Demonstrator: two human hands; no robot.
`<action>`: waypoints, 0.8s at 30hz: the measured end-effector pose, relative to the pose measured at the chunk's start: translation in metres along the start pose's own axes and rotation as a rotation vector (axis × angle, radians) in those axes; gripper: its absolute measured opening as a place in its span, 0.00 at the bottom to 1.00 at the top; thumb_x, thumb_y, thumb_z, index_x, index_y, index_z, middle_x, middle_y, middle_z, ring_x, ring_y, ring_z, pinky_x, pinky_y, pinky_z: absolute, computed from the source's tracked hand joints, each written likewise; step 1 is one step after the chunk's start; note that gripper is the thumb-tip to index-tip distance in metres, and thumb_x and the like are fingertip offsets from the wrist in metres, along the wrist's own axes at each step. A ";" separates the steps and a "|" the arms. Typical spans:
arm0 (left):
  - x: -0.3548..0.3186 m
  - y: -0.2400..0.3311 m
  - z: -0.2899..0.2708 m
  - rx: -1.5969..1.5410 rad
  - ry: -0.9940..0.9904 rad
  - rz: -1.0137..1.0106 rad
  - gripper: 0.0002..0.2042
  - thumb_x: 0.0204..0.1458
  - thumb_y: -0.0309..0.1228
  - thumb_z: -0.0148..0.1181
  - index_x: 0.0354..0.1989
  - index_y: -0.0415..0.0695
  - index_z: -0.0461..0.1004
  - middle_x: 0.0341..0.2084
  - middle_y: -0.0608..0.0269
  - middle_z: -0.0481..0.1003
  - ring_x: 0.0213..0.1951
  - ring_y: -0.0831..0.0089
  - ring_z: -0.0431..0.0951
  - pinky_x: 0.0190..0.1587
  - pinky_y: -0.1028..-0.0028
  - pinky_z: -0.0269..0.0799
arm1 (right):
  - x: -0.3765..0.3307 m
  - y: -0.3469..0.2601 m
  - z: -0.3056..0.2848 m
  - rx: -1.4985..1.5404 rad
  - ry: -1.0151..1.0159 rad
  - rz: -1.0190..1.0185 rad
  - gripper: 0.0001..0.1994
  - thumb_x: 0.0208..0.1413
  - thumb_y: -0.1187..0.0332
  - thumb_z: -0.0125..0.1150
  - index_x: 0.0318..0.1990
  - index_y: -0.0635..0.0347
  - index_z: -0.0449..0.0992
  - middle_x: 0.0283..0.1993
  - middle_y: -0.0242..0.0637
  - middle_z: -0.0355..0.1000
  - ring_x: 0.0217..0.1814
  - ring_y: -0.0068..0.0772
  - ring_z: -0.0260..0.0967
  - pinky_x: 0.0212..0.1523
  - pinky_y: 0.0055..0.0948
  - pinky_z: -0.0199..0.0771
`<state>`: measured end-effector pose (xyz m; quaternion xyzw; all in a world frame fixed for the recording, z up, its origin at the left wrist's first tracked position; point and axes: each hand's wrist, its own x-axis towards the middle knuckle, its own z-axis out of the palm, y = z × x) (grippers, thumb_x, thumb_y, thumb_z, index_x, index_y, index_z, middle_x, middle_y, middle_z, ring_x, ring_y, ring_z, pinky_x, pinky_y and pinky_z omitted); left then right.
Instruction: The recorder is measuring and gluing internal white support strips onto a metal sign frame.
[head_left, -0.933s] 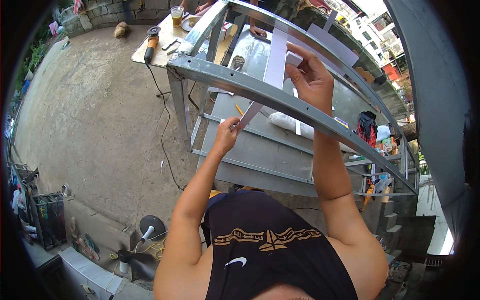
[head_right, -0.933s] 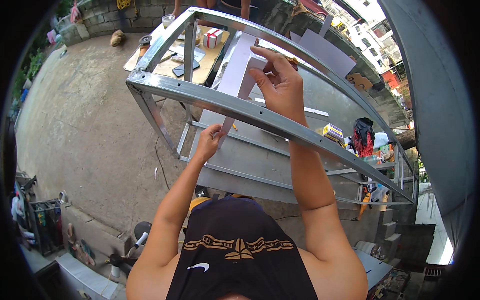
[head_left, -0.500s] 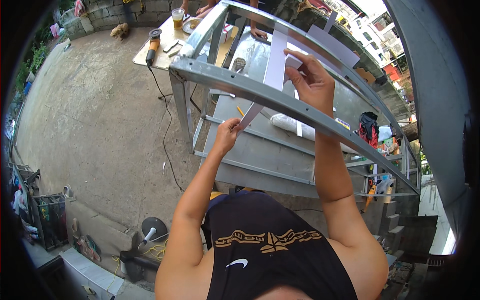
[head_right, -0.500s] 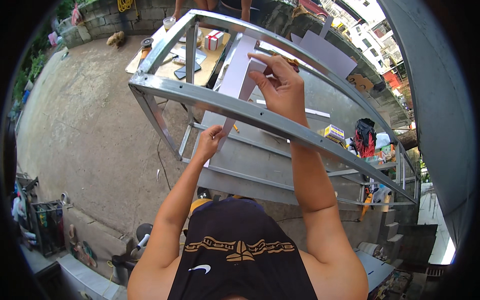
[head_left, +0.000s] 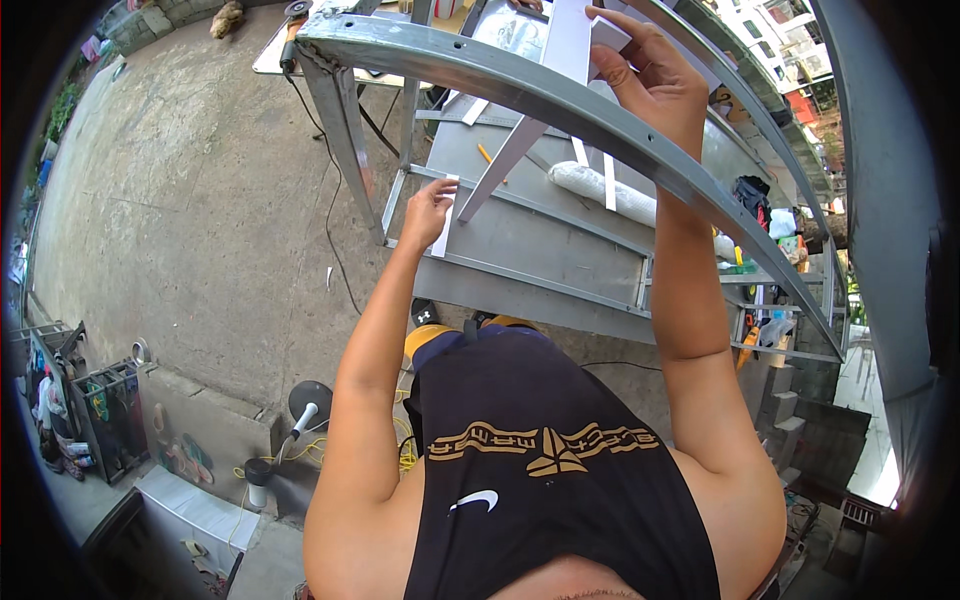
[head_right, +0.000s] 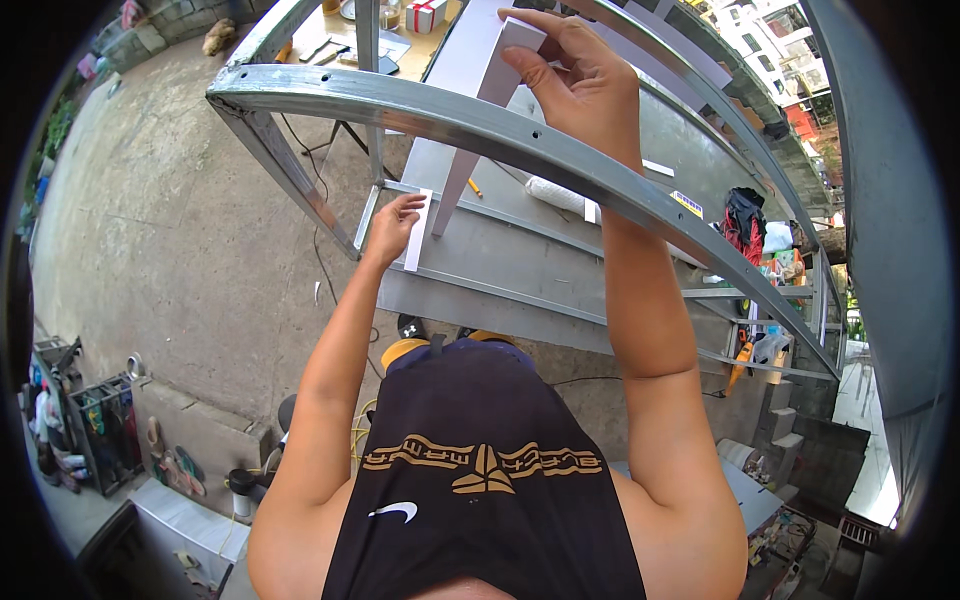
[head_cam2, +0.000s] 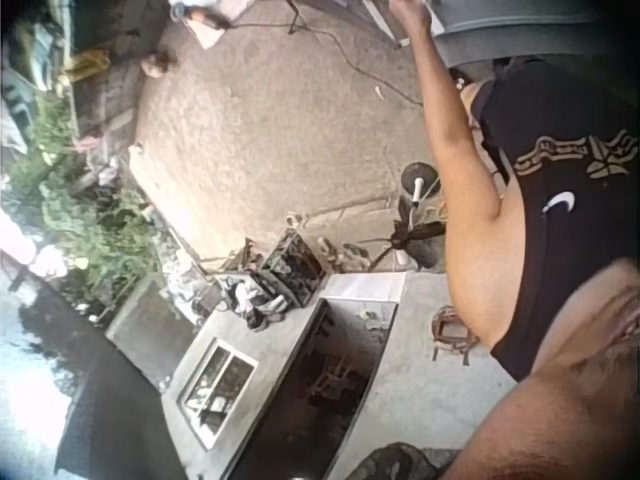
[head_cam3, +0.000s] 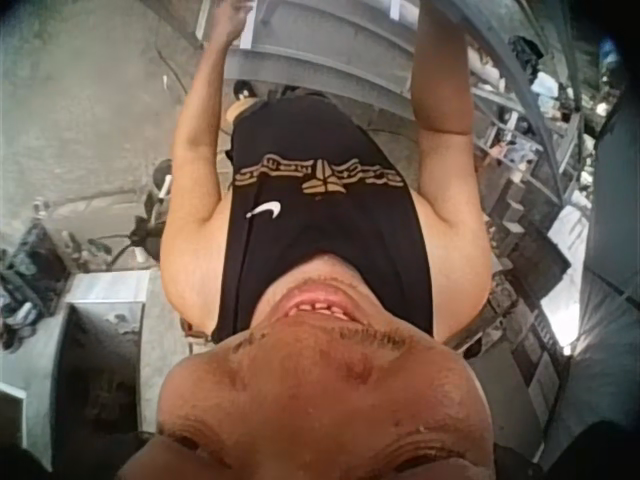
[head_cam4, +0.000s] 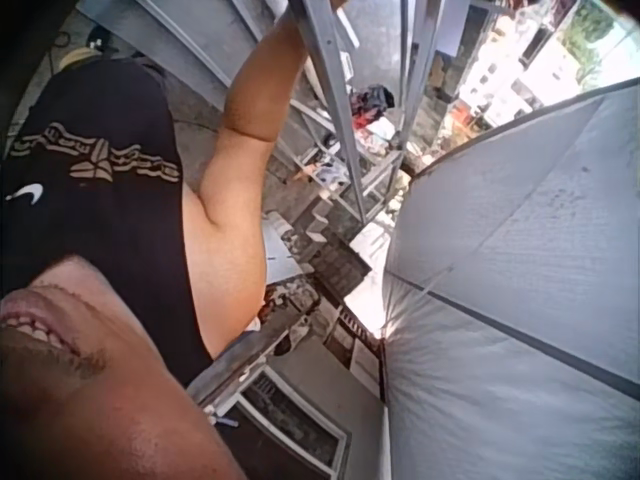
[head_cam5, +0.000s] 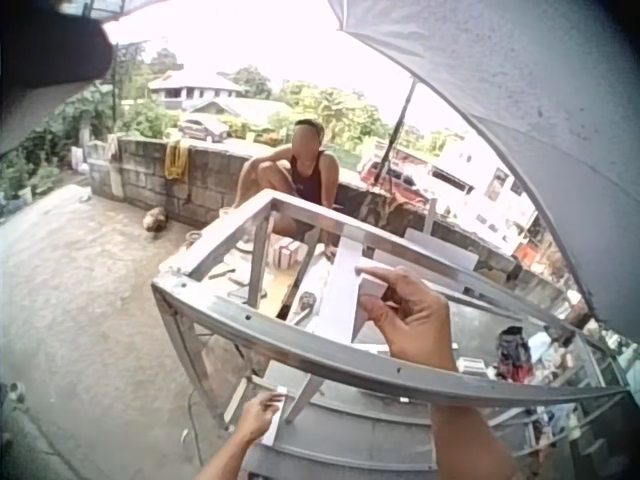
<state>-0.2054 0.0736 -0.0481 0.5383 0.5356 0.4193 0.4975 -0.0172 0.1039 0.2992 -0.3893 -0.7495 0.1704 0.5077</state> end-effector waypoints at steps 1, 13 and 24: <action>-0.001 -0.005 0.004 0.055 -0.047 -0.018 0.16 0.55 0.19 0.57 0.53 0.43 0.76 0.44 0.56 0.81 0.45 0.68 0.81 0.50 0.70 0.76 | 0.000 0.000 0.000 0.013 -0.007 0.016 0.16 0.56 0.71 0.68 0.52 0.56 0.80 0.38 0.30 0.78 0.39 0.19 0.74 0.43 0.21 0.77; 0.005 -0.024 0.030 0.068 0.021 0.026 0.09 0.53 0.22 0.62 0.43 0.39 0.81 0.33 0.49 0.82 0.35 0.64 0.83 0.39 0.69 0.76 | 0.000 -0.005 0.000 0.031 -0.025 0.076 0.15 0.56 0.72 0.68 0.52 0.56 0.80 0.41 0.30 0.78 0.40 0.18 0.73 0.44 0.20 0.76; 0.005 -0.057 0.016 0.212 0.156 -0.151 0.22 0.49 0.21 0.65 0.55 0.44 0.72 0.43 0.49 0.79 0.48 0.52 0.79 0.51 0.59 0.74 | 0.002 -0.004 0.000 0.021 -0.024 0.098 0.16 0.56 0.72 0.68 0.53 0.57 0.80 0.38 0.27 0.75 0.36 0.16 0.70 0.41 0.18 0.74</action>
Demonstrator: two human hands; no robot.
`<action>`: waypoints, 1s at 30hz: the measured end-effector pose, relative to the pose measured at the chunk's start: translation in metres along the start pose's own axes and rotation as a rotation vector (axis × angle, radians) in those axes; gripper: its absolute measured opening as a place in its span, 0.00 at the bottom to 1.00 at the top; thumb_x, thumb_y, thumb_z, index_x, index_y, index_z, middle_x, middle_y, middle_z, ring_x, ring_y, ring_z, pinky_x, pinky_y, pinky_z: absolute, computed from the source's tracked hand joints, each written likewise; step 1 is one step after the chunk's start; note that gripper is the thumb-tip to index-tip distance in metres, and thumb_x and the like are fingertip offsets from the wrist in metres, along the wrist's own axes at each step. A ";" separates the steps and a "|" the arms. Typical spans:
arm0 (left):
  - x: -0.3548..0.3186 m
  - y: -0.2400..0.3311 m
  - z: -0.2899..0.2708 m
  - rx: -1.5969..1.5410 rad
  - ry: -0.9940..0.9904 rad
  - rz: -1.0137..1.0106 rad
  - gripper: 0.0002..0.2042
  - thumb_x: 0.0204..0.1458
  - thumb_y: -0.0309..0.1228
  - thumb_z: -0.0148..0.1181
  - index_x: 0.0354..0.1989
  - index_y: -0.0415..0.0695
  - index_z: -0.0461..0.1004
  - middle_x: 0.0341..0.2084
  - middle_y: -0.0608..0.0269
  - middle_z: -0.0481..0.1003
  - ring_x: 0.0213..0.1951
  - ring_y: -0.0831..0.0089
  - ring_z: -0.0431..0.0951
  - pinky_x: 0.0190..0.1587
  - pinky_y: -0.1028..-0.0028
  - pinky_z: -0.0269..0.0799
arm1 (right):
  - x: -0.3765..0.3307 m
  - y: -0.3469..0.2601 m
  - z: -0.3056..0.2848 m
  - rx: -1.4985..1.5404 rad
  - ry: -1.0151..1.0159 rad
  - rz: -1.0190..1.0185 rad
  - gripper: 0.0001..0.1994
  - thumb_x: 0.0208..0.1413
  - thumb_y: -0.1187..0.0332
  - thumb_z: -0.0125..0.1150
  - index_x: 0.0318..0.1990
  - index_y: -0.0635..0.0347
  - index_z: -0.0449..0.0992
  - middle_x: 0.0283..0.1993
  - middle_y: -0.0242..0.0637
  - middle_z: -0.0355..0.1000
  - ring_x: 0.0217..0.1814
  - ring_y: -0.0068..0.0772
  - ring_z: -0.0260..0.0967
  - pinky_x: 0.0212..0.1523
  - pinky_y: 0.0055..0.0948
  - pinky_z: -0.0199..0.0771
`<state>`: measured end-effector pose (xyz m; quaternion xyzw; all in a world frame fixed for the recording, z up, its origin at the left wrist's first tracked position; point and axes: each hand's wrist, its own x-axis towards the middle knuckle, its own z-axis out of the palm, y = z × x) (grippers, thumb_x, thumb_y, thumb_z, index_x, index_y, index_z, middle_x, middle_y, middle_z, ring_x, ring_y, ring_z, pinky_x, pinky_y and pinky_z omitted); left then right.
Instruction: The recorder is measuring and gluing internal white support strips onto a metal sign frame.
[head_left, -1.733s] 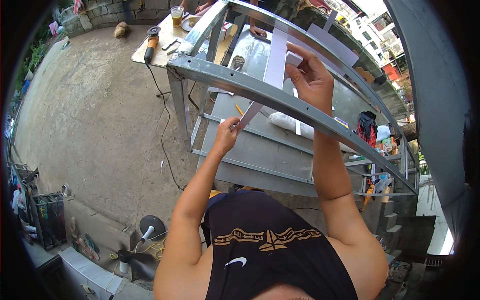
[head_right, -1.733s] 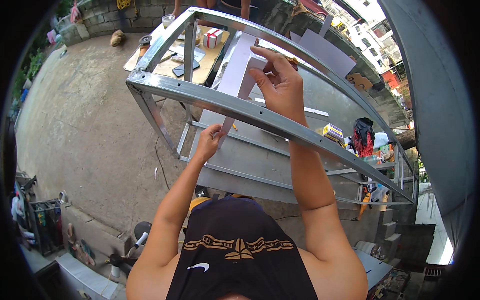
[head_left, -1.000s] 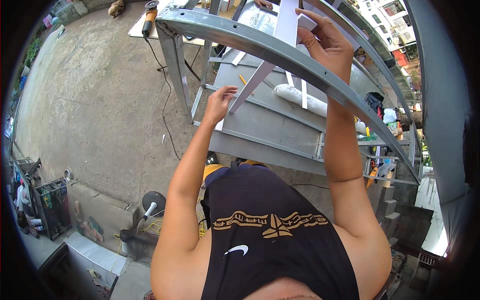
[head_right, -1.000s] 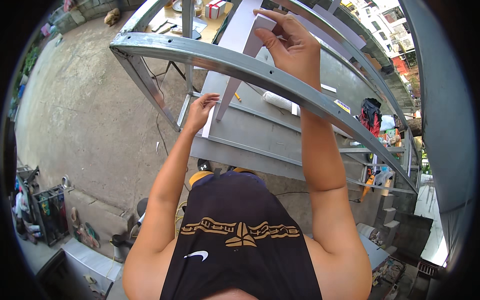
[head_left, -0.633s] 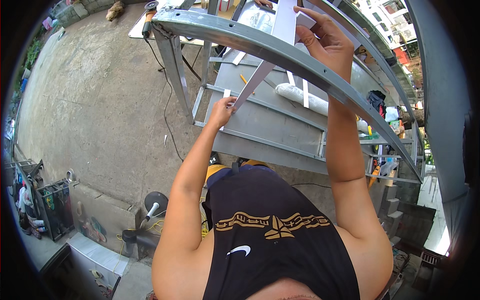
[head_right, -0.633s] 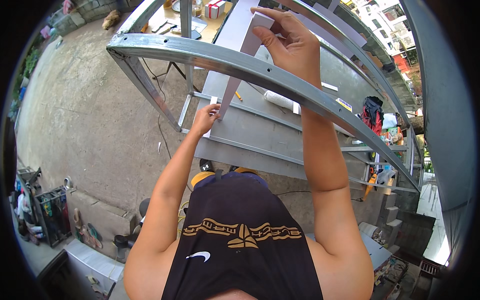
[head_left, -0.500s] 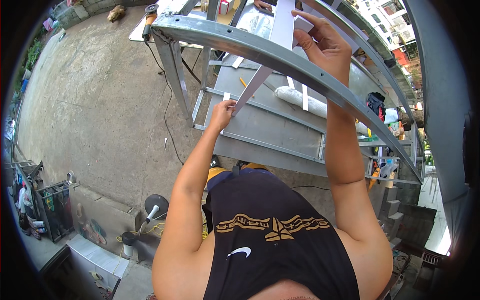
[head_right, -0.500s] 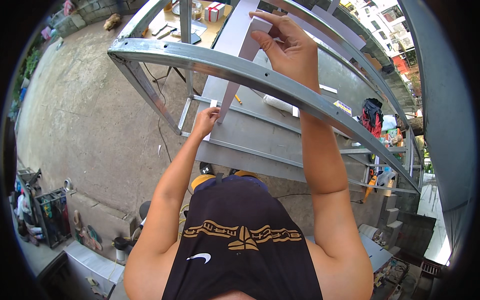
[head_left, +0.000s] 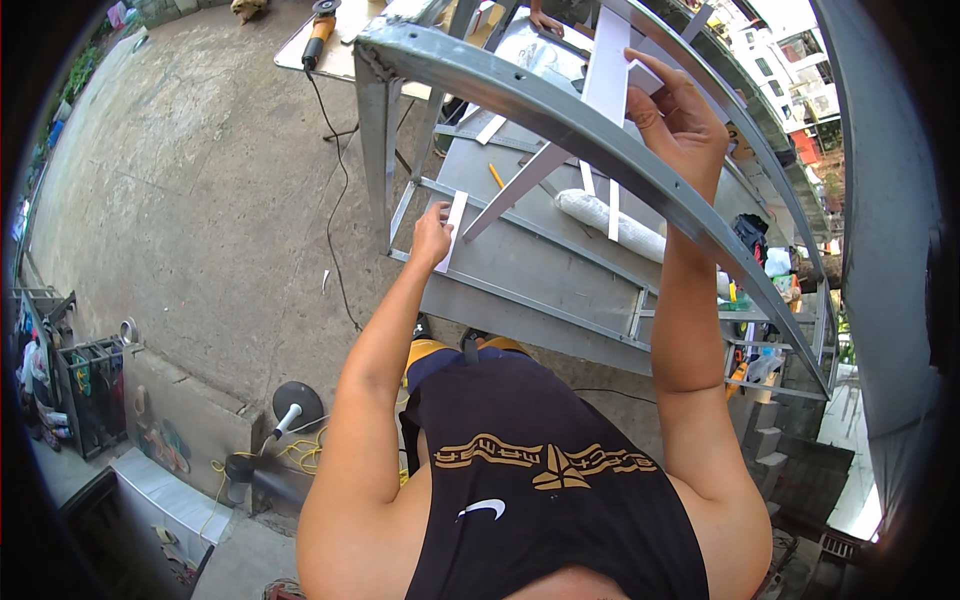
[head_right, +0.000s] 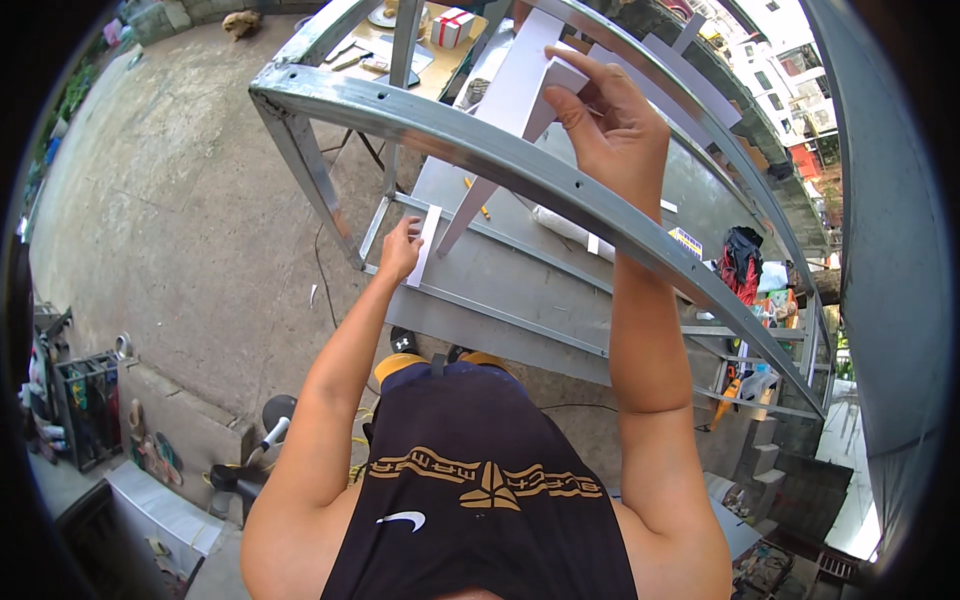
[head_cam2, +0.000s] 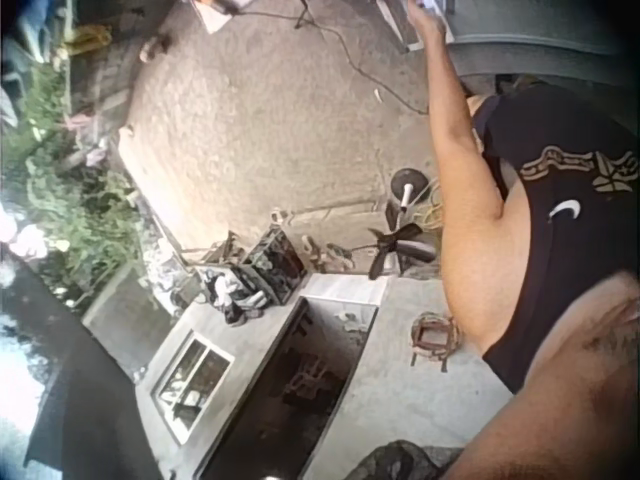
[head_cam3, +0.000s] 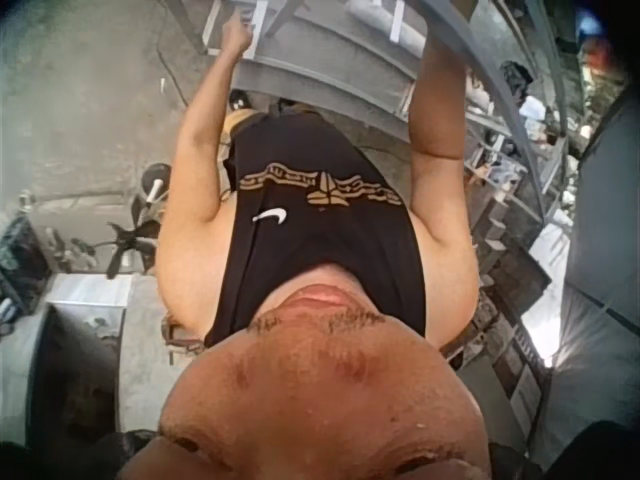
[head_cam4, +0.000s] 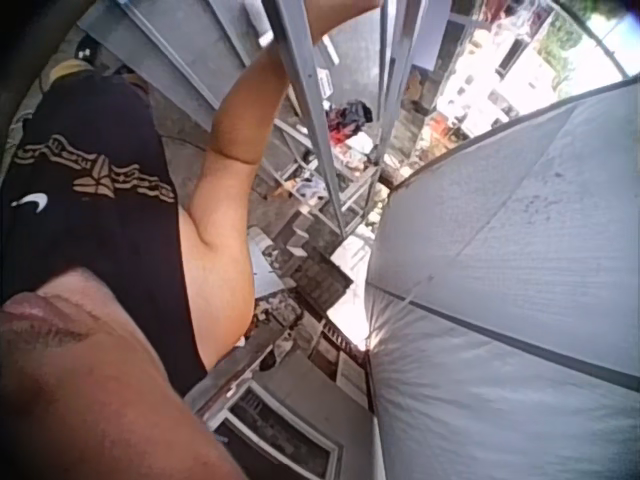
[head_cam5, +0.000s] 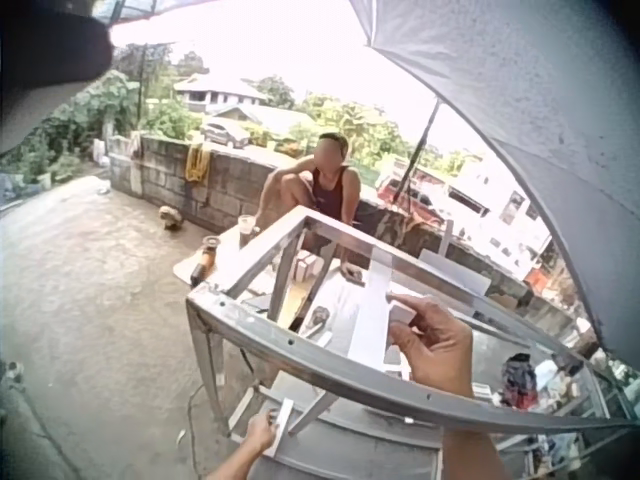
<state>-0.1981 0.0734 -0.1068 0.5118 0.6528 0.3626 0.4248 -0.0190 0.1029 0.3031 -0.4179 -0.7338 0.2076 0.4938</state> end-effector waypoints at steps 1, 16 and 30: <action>-0.001 -0.014 0.000 -0.004 0.008 -0.009 0.22 0.49 0.21 0.65 0.55 0.44 0.72 0.43 0.49 0.79 0.48 0.52 0.79 0.51 0.59 0.74 | 0.000 0.000 0.000 -0.009 -0.002 -0.008 0.16 0.56 0.72 0.68 0.53 0.57 0.80 0.38 0.27 0.75 0.36 0.15 0.70 0.41 0.18 0.73; 0.001 -0.043 0.015 0.137 -0.238 -0.041 0.31 0.44 0.20 0.65 0.62 0.51 0.71 0.40 0.48 0.81 0.42 0.56 0.82 0.47 0.63 0.77 | -0.002 -0.004 0.001 -0.045 0.028 0.002 0.16 0.56 0.73 0.68 0.53 0.57 0.80 0.34 0.26 0.74 0.35 0.13 0.67 0.38 0.17 0.69; 0.000 -0.069 0.022 0.070 -0.276 -0.086 0.32 0.45 0.22 0.67 0.63 0.57 0.71 0.40 0.50 0.81 0.42 0.58 0.82 0.47 0.63 0.77 | -0.003 -0.010 0.002 0.037 0.002 0.034 0.16 0.55 0.79 0.66 0.52 0.62 0.79 0.44 0.31 0.73 0.41 0.17 0.70 0.41 0.17 0.74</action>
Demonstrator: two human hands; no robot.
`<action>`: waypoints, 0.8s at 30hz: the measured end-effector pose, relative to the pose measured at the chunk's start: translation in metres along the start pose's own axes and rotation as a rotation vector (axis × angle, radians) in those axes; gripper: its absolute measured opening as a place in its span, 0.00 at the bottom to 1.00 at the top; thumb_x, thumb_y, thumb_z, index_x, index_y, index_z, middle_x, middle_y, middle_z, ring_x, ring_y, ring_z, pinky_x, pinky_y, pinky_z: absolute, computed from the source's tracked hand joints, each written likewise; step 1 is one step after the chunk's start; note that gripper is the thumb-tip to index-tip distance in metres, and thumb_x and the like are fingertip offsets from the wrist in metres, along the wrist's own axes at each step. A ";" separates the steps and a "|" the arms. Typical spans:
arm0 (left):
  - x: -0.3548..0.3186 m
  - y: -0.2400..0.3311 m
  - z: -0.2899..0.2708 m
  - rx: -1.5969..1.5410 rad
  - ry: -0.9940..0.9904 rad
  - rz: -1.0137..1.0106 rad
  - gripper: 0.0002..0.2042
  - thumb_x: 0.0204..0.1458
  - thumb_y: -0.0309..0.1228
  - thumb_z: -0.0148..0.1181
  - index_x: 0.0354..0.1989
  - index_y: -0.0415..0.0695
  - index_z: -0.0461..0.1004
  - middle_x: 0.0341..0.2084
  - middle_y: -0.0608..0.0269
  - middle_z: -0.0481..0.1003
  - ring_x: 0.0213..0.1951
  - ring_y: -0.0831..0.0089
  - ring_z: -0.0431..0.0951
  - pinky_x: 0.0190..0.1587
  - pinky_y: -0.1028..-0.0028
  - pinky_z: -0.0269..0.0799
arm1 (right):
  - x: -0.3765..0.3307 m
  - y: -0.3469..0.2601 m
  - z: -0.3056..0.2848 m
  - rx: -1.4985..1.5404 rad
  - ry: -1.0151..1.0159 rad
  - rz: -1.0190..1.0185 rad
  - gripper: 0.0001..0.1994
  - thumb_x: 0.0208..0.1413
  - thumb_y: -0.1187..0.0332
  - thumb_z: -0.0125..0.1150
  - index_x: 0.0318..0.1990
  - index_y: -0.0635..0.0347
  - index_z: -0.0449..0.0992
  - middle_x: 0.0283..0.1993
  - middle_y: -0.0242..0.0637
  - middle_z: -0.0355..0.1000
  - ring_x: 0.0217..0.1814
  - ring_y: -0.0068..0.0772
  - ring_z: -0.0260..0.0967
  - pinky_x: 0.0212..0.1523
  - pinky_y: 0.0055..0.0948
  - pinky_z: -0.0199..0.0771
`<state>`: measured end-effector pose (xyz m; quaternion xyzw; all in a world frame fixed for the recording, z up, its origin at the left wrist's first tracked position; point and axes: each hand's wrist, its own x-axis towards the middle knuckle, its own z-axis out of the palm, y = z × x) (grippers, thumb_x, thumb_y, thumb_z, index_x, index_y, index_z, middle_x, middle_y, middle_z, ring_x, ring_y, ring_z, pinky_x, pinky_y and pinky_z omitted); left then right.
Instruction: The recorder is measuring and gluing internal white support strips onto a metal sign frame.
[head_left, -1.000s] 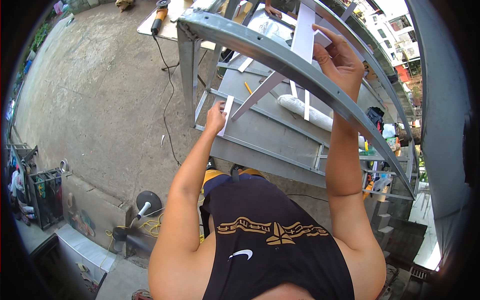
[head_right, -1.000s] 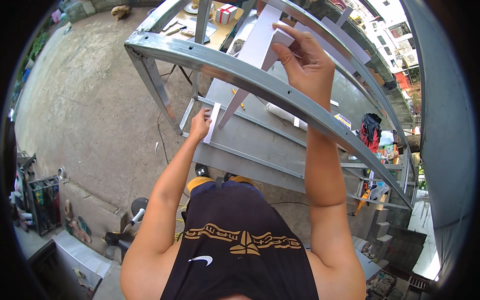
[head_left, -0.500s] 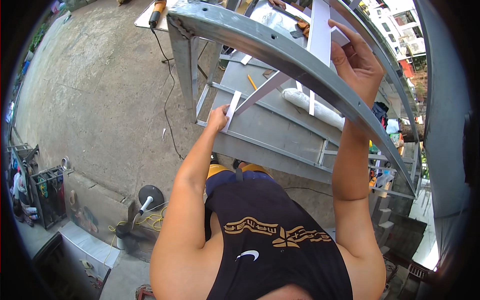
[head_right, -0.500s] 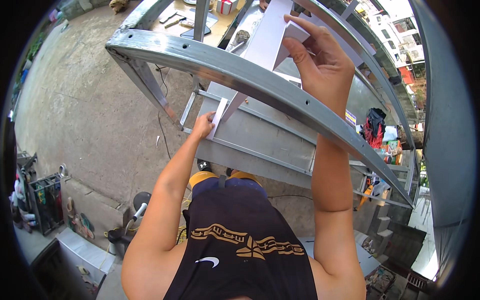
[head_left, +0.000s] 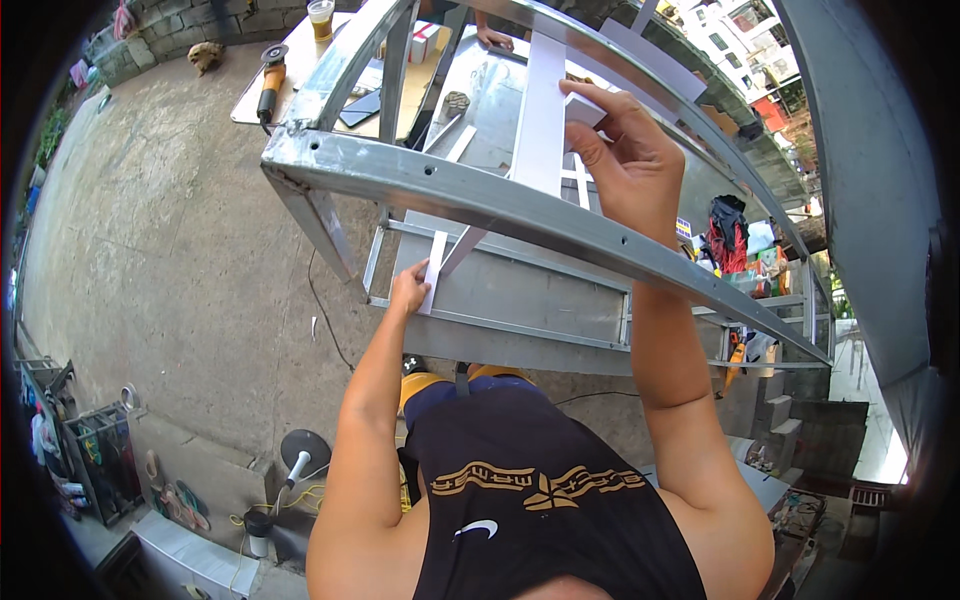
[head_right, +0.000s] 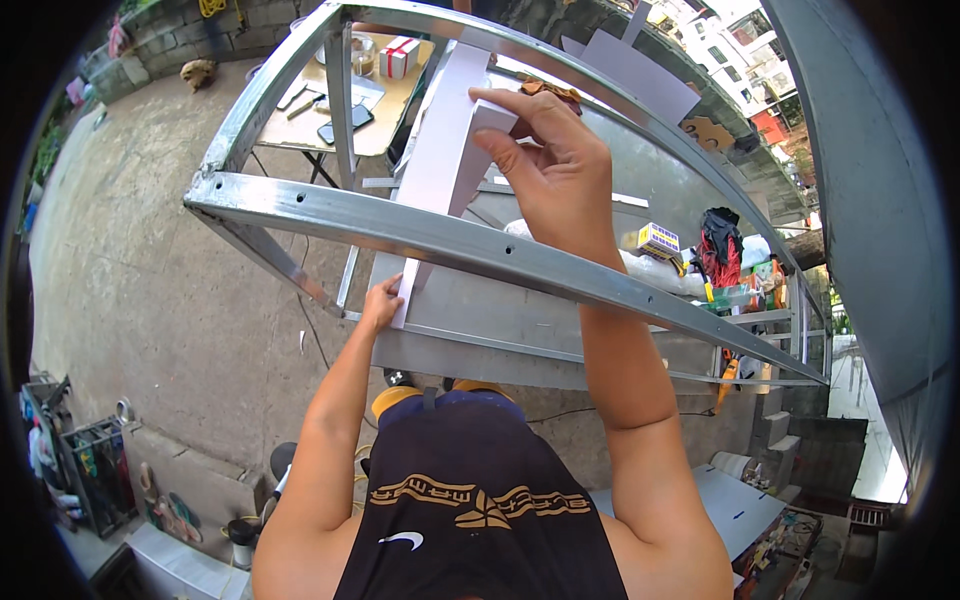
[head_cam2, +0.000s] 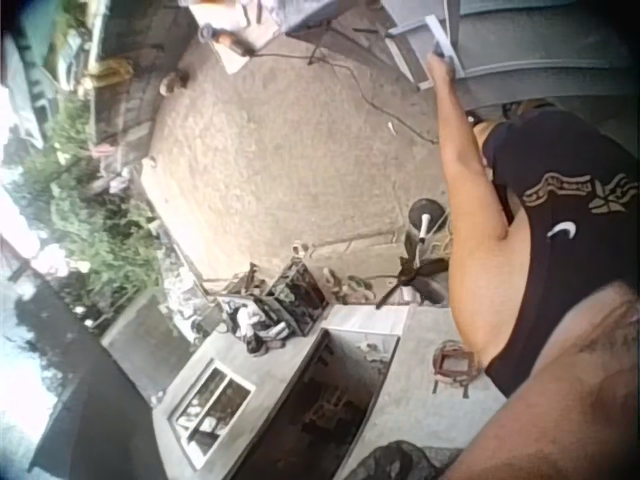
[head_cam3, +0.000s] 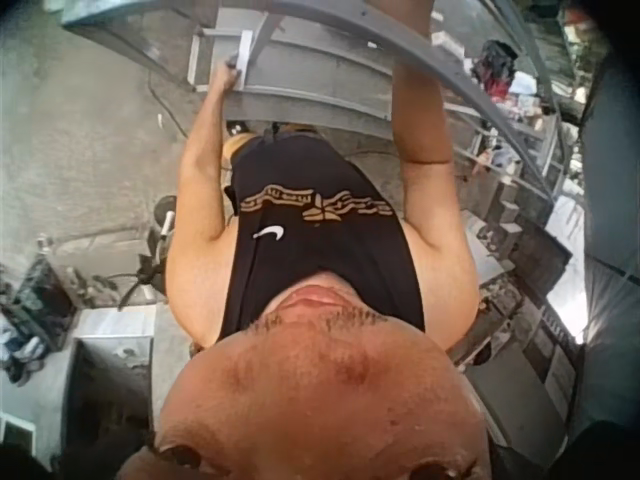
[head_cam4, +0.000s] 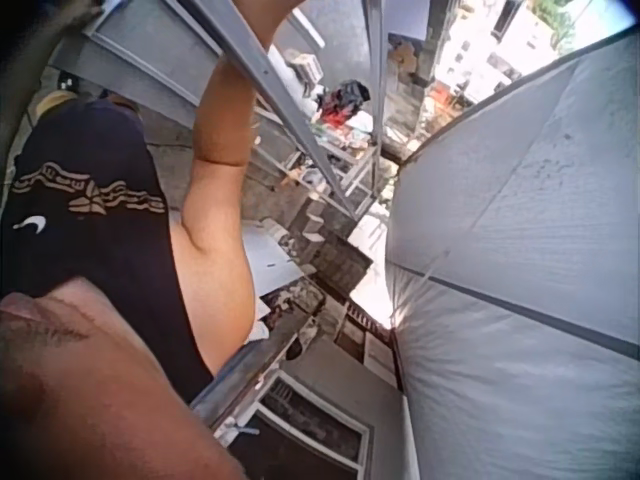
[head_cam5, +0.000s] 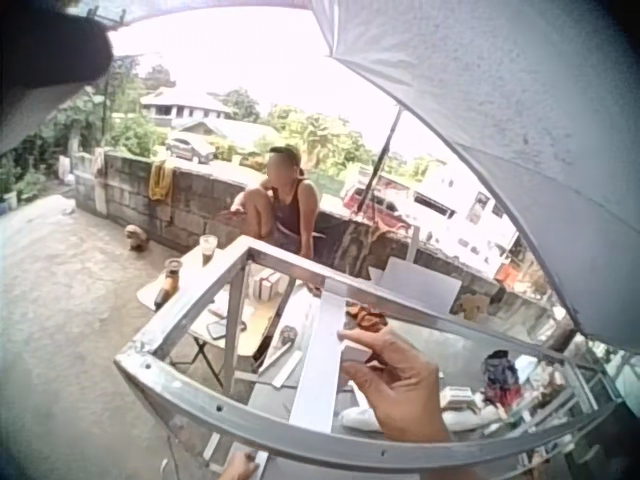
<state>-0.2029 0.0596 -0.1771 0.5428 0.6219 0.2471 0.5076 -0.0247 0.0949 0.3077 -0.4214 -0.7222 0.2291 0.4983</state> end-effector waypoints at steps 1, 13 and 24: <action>-0.001 -0.001 0.000 0.008 0.010 0.004 0.32 0.45 0.22 0.67 0.63 0.57 0.71 0.40 0.50 0.81 0.42 0.58 0.82 0.47 0.63 0.77 | 0.000 0.000 0.000 0.007 -0.003 0.008 0.16 0.55 0.78 0.66 0.52 0.61 0.79 0.44 0.31 0.74 0.41 0.17 0.70 0.41 0.17 0.74; 0.001 0.015 -0.007 -0.023 -0.011 -0.032 0.32 0.47 0.22 0.67 0.63 0.57 0.71 0.37 0.53 0.82 0.36 0.66 0.83 0.40 0.67 0.78 | 0.005 0.007 0.000 -0.078 -0.004 -0.045 0.19 0.59 0.71 0.66 0.58 0.60 0.77 0.37 0.32 0.78 0.41 0.17 0.72 0.45 0.19 0.71; -0.008 0.013 -0.005 -0.110 0.029 -0.080 0.30 0.46 0.21 0.68 0.61 0.55 0.73 0.35 0.55 0.82 0.33 0.69 0.81 0.37 0.68 0.77 | 0.004 0.000 0.004 0.054 0.045 0.023 0.16 0.56 0.75 0.67 0.52 0.69 0.77 0.35 0.34 0.78 0.35 0.18 0.73 0.37 0.19 0.72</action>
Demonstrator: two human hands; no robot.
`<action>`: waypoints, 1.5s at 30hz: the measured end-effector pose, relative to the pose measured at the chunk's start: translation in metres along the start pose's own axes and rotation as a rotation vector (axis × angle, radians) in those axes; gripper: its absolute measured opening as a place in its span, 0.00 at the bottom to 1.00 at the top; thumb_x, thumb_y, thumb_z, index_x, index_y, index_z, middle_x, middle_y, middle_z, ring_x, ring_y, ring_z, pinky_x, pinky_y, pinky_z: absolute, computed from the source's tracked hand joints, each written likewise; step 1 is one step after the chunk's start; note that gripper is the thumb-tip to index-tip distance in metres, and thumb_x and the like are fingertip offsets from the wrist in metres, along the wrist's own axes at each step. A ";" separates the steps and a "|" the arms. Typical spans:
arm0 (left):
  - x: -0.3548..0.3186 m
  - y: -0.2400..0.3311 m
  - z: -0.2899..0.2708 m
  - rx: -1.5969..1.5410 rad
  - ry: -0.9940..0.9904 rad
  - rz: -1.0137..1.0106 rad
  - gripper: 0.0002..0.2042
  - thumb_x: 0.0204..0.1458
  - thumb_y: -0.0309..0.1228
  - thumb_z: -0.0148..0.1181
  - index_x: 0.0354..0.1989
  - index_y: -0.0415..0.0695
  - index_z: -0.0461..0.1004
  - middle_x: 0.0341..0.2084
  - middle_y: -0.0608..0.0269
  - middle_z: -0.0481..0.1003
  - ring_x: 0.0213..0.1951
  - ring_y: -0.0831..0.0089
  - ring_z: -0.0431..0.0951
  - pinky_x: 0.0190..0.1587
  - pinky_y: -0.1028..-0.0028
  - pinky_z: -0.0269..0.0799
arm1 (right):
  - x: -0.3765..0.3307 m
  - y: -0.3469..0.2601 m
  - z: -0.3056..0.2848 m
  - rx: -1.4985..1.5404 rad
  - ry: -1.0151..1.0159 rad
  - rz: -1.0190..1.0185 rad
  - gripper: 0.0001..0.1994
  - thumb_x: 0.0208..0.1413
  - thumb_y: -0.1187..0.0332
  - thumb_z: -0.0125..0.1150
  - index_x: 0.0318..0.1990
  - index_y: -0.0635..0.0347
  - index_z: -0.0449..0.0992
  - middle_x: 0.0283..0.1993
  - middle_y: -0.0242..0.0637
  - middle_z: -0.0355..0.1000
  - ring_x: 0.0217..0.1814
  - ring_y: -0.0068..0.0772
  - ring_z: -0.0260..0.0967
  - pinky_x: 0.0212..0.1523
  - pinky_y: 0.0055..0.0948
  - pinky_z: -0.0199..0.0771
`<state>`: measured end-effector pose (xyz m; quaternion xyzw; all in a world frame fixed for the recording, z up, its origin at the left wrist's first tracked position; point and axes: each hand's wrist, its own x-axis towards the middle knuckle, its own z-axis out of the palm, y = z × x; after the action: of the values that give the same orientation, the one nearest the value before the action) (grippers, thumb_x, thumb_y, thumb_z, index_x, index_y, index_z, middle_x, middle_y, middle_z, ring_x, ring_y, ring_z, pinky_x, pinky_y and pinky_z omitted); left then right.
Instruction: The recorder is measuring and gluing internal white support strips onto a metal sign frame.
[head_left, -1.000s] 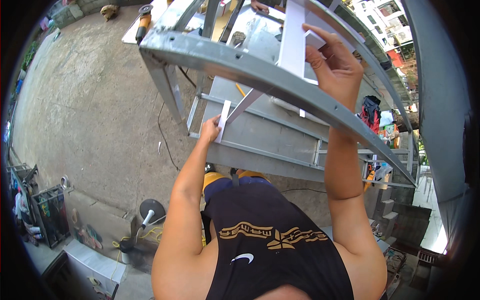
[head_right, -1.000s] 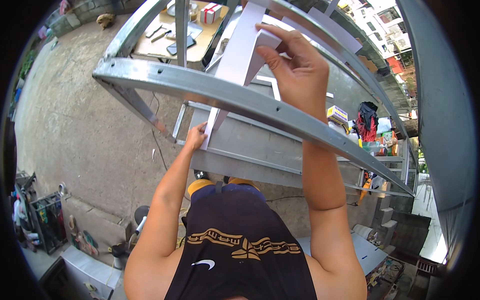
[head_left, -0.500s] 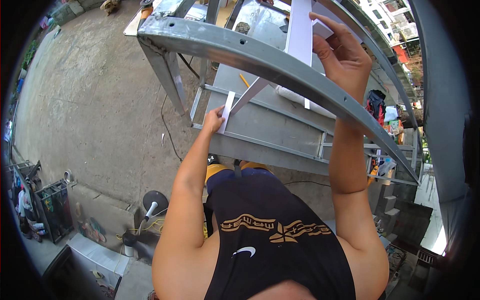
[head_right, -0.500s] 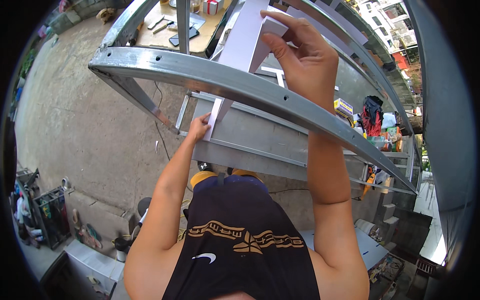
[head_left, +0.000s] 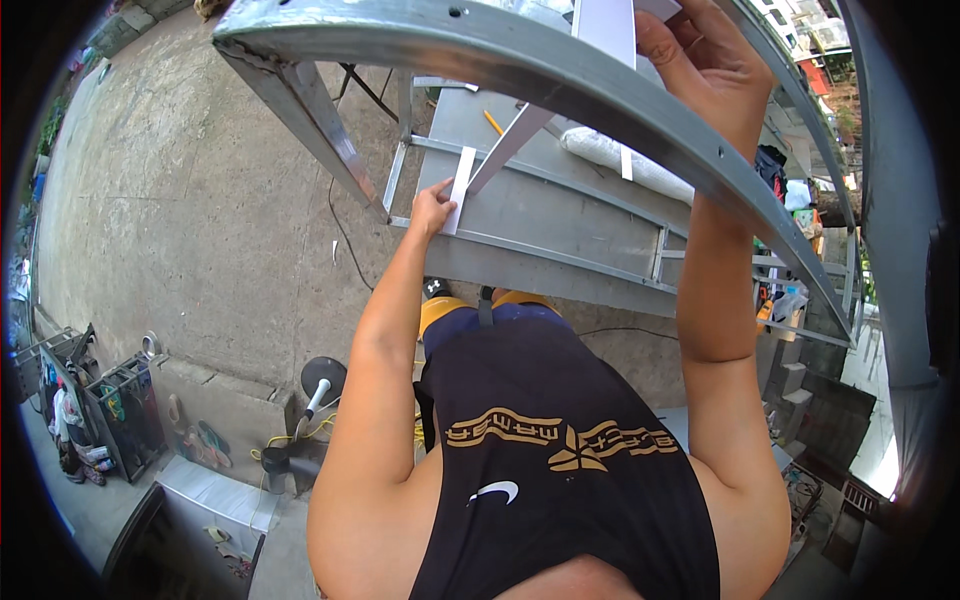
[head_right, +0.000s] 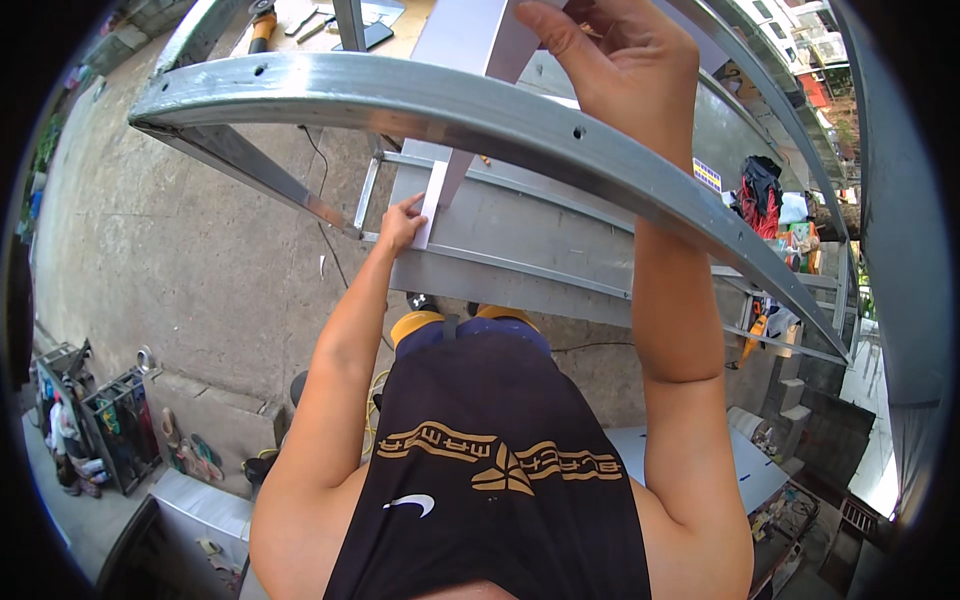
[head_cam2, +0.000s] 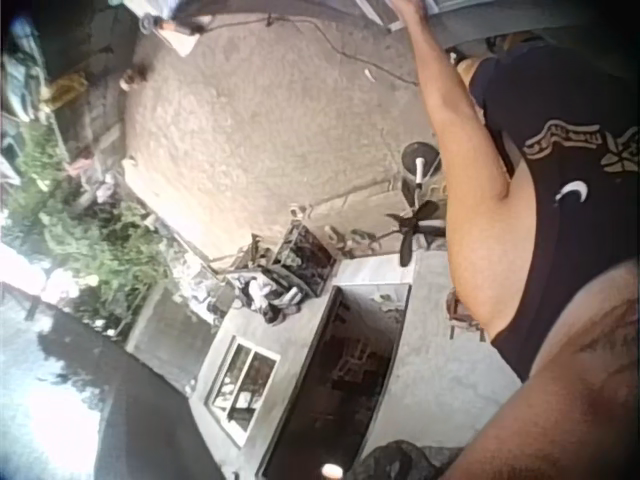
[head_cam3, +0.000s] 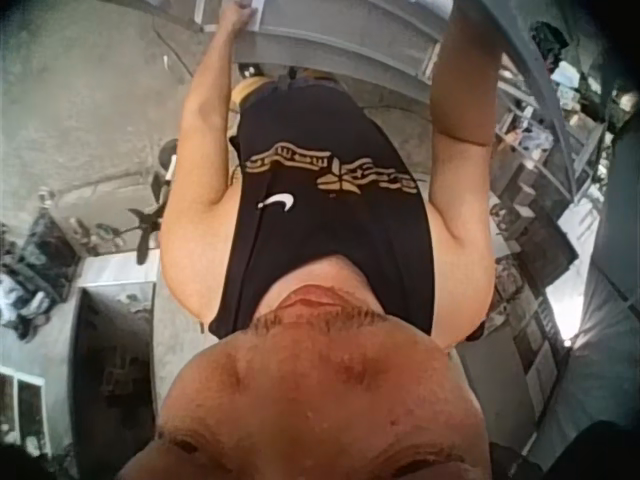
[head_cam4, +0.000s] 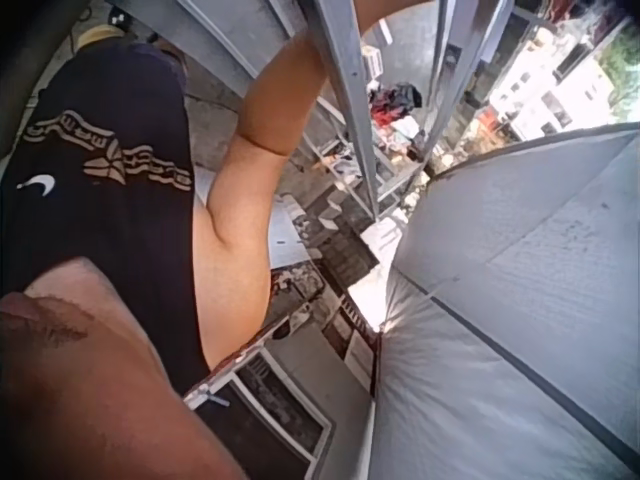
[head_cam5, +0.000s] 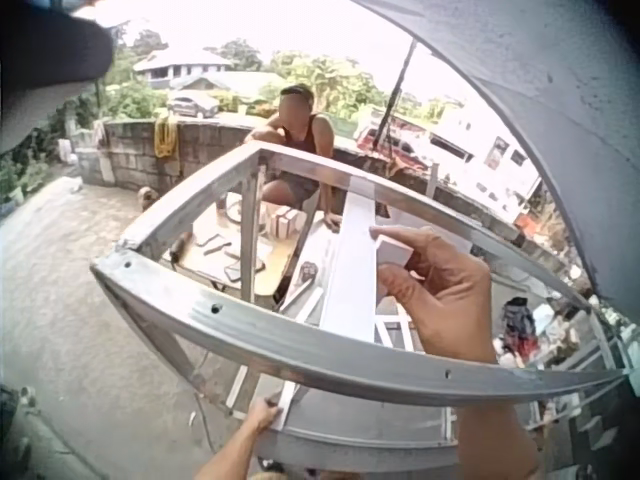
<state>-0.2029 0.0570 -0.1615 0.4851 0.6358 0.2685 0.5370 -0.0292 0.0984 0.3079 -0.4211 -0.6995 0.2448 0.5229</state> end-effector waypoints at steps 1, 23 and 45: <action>0.000 0.007 -0.001 -0.017 0.000 -0.018 0.30 0.47 0.21 0.68 0.61 0.55 0.73 0.35 0.55 0.82 0.33 0.69 0.81 0.37 0.68 0.77 | 0.000 0.000 -0.001 -0.002 0.005 0.011 0.16 0.56 0.75 0.67 0.52 0.69 0.77 0.35 0.34 0.78 0.35 0.18 0.73 0.37 0.19 0.72; 0.006 0.011 0.007 0.008 -0.059 -0.087 0.28 0.48 0.24 0.69 0.60 0.55 0.75 0.37 0.54 0.82 0.36 0.69 0.82 0.42 0.68 0.77 | -0.031 0.021 -0.062 -0.213 0.134 -0.013 0.18 0.63 0.67 0.59 0.56 0.68 0.73 0.51 0.43 0.77 0.49 0.34 0.75 0.50 0.30 0.74; 0.000 0.020 -0.003 -0.042 -0.089 -0.079 0.27 0.52 0.23 0.65 0.63 0.46 0.71 0.35 0.57 0.80 0.34 0.76 0.78 0.37 0.72 0.76 | -0.124 0.087 -0.081 -0.171 -0.144 0.474 0.25 0.59 0.77 0.60 0.65 0.57 0.69 0.42 0.35 0.72 0.39 0.22 0.64 0.45 0.22 0.70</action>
<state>-0.1990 0.0648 -0.1434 0.4598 0.6240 0.2387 0.5850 0.0879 0.0316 0.2021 -0.5975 -0.6349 0.3298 0.3622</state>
